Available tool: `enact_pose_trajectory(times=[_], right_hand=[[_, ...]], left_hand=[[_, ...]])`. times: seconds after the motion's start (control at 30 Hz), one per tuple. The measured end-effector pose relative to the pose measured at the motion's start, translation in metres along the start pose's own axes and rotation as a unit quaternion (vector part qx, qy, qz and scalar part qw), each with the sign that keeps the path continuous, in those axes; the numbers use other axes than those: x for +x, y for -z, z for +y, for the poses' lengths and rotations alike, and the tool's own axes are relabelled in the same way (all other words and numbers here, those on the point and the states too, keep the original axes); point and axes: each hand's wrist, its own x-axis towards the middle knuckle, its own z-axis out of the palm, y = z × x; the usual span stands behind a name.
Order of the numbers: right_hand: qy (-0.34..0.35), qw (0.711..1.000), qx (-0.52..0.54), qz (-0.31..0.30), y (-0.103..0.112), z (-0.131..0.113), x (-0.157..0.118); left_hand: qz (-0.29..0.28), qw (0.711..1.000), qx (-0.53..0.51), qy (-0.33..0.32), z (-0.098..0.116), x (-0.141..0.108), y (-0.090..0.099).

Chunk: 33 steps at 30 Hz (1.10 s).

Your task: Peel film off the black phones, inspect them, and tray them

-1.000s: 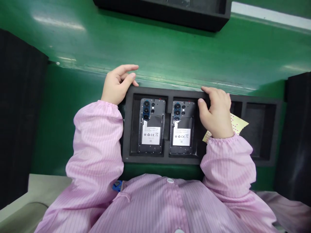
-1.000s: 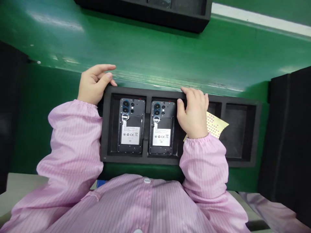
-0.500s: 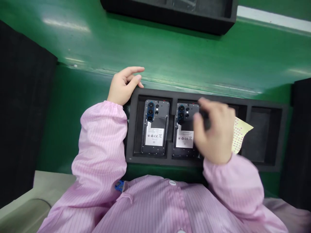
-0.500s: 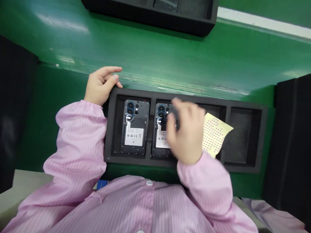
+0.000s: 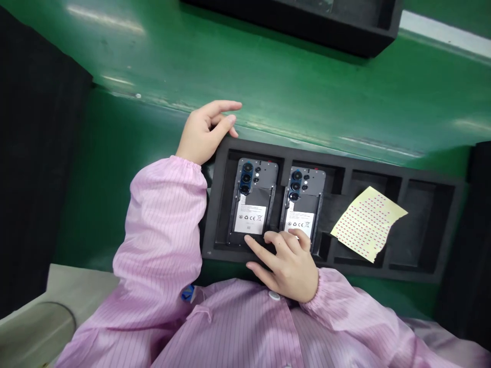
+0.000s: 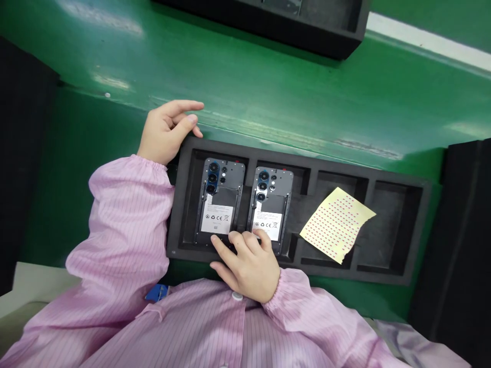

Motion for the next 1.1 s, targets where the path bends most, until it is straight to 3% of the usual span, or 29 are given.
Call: enact_pose_trajectory(times=[0.23,0.5,0.67,0.87,1.1], right_hand=[[0.036,0.999,0.015,0.009,0.0,0.001,0.001],[0.054,0.995,0.059,-0.054,0.002,0.002,0.012],[0.033,0.993,0.114,-0.019,0.009,0.01,0.011],[-0.059,0.991,0.095,0.074,0.034,0.042,-0.01],[-0.045,0.995,0.092,0.016,0.032,0.039,-0.046]], left_hand=[[0.0,1.0,0.013,0.008,-0.001,0.001,0.0],[0.003,1.0,0.012,0.003,0.0,0.001,0.0],[0.003,1.0,0.017,0.004,-0.001,0.0,0.0],[0.021,1.0,-0.003,0.003,-0.006,-0.002,-0.001],[0.044,0.999,-0.007,0.011,-0.007,-0.005,-0.001]])
